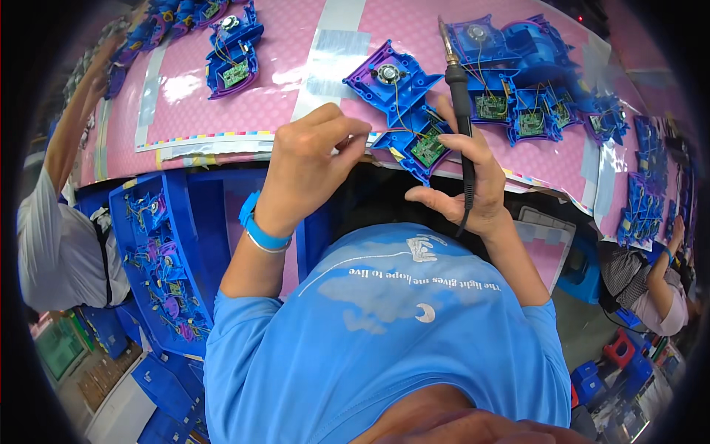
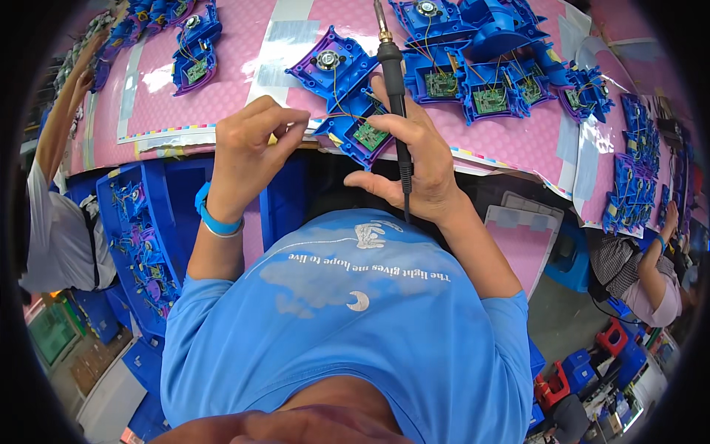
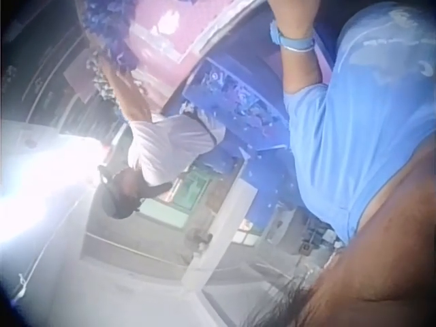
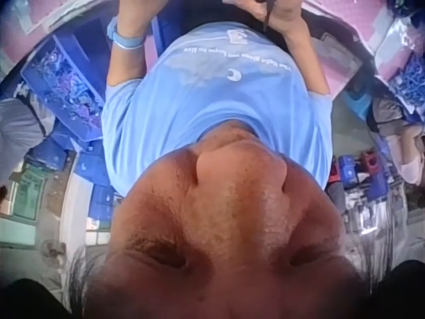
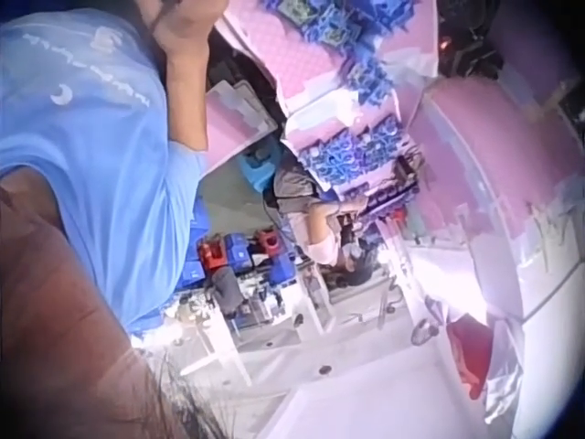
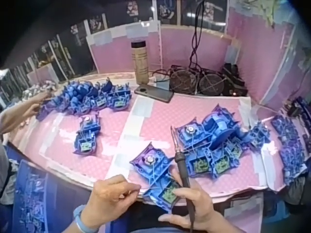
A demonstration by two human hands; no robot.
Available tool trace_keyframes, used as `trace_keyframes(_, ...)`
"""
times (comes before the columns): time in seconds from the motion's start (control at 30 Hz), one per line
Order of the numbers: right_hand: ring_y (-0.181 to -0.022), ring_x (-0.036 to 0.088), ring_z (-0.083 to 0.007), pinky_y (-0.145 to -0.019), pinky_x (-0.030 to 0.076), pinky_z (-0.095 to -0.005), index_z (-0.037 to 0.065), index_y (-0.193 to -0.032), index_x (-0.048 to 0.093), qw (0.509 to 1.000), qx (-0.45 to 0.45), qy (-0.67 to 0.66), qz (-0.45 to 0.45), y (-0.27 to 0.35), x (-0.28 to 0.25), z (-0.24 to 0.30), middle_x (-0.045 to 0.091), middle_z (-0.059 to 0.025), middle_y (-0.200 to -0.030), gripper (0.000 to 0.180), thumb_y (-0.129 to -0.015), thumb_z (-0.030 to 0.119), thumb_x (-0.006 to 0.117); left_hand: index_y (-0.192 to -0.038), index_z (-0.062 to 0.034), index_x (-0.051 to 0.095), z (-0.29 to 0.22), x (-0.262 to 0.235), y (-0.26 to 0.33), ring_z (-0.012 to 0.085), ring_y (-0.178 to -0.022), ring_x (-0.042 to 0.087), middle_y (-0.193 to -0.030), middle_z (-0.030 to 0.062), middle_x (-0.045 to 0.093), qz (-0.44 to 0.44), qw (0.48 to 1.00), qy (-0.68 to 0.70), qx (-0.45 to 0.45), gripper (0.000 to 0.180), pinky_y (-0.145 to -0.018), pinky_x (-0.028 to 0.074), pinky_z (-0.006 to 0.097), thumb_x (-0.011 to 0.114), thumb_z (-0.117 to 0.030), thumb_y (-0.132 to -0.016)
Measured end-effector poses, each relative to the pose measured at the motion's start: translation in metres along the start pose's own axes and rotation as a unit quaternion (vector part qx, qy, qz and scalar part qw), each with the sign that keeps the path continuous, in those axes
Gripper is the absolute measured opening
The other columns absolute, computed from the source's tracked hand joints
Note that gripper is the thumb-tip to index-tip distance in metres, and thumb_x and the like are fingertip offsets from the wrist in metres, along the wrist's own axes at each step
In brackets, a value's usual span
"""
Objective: Soldering components or wires onto small electronic circuit boards at a factory workbench.
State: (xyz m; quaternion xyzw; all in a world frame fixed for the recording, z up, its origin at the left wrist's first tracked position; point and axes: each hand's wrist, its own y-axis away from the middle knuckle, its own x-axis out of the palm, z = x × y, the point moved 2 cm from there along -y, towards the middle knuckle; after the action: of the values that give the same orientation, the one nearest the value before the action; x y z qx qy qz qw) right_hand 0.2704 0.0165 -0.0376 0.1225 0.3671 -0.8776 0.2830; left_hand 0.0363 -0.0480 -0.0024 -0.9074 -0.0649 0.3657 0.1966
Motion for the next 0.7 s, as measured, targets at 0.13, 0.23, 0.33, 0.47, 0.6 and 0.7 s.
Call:
trace_keyframes(0.13, -0.139, 0.052, -0.0446, -0.114, 0.042, -0.0514, 0.006, -0.133, 0.05, 0.999, -0.037, 0.033, -0.002, -0.006, -0.005, 0.005, 0.053, -0.0368, -0.145, 0.073, -0.078, 0.031, 0.092, -0.138, -0.0014, 0.064, -0.011, -0.006, 0.016, 0.0054, -0.066, 0.055, -0.081, -0.0015, 0.061, 0.055, 0.904, 0.362, -0.221, 0.05, -0.061, 0.045, 0.023, 0.071, 0.003, -0.088)
trace_keyframes(0.23, -0.13, 0.061, -0.0427, -0.109, 0.048, -0.0506, 0.003, -0.126, 0.054, 0.998, -0.044, -0.019, -0.031, -0.016, -0.003, 0.013, 0.058, -0.0364, -0.139, 0.043, -0.091, 0.005, 0.078, -0.151, 0.0014, 0.049, -0.022, 0.005, 0.014, 0.0039, -0.078, 0.053, -0.091, -0.0006, 0.059, 0.042, 0.82, 0.53, -0.212, 0.062, -0.069, 0.045, 0.02, 0.067, 0.003, -0.092)
trace_keyframes(0.33, -0.125, 0.065, -0.0418, -0.107, 0.051, -0.0502, 0.002, -0.124, 0.054, 0.995, -0.023, -0.081, -0.045, -0.029, 0.005, 0.03, 0.061, -0.0353, -0.135, 0.041, -0.09, -0.006, 0.074, -0.157, 0.0017, 0.039, -0.028, 0.017, 0.011, 0.0063, -0.085, 0.057, -0.096, 0.0035, 0.062, 0.061, 0.808, 0.546, -0.213, 0.072, -0.074, 0.046, 0.02, 0.067, 0.002, -0.091)
trace_keyframes(0.47, -0.119, 0.069, -0.0409, -0.101, 0.055, -0.0472, 0.0, -0.122, 0.054, 0.996, -0.038, -0.069, -0.052, -0.032, 0.006, 0.032, 0.07, -0.0284, -0.118, 0.041, -0.088, -0.009, 0.076, -0.158, 0.0007, 0.036, -0.036, 0.027, 0.009, 0.0079, -0.089, 0.061, -0.098, 0.005, 0.066, 0.06, 0.803, 0.555, -0.208, 0.071, -0.079, 0.049, 0.021, 0.067, -0.001, -0.093)
trace_keyframes(0.6, -0.115, 0.071, -0.0378, -0.095, 0.059, -0.0425, -0.001, -0.118, 0.054, 0.994, -0.005, -0.074, -0.086, -0.031, 0.004, 0.026, 0.071, -0.0207, -0.105, 0.039, -0.088, -0.014, 0.074, -0.14, 0.0002, 0.056, -0.026, 0.025, 0.012, 0.0075, -0.09, 0.063, -0.098, 0.0037, 0.069, 0.075, 0.777, 0.577, -0.239, 0.045, -0.079, 0.051, 0.021, 0.07, -0.004, -0.097)
trace_keyframes(0.7, -0.104, 0.073, -0.0333, -0.091, 0.06, -0.0398, -0.001, -0.118, 0.055, 0.99, 0.001, -0.046, -0.135, -0.028, -0.005, 0.025, 0.07, -0.0212, -0.106, 0.037, -0.089, -0.017, 0.07, -0.116, 0.0, 0.07, -0.01, 0.024, 0.019, 0.0062, -0.08, 0.064, -0.09, 0.0008, 0.071, -0.005, 0.89, 0.395, -0.228, 0.021, -0.071, 0.051, 0.021, 0.074, -0.009, -0.097)
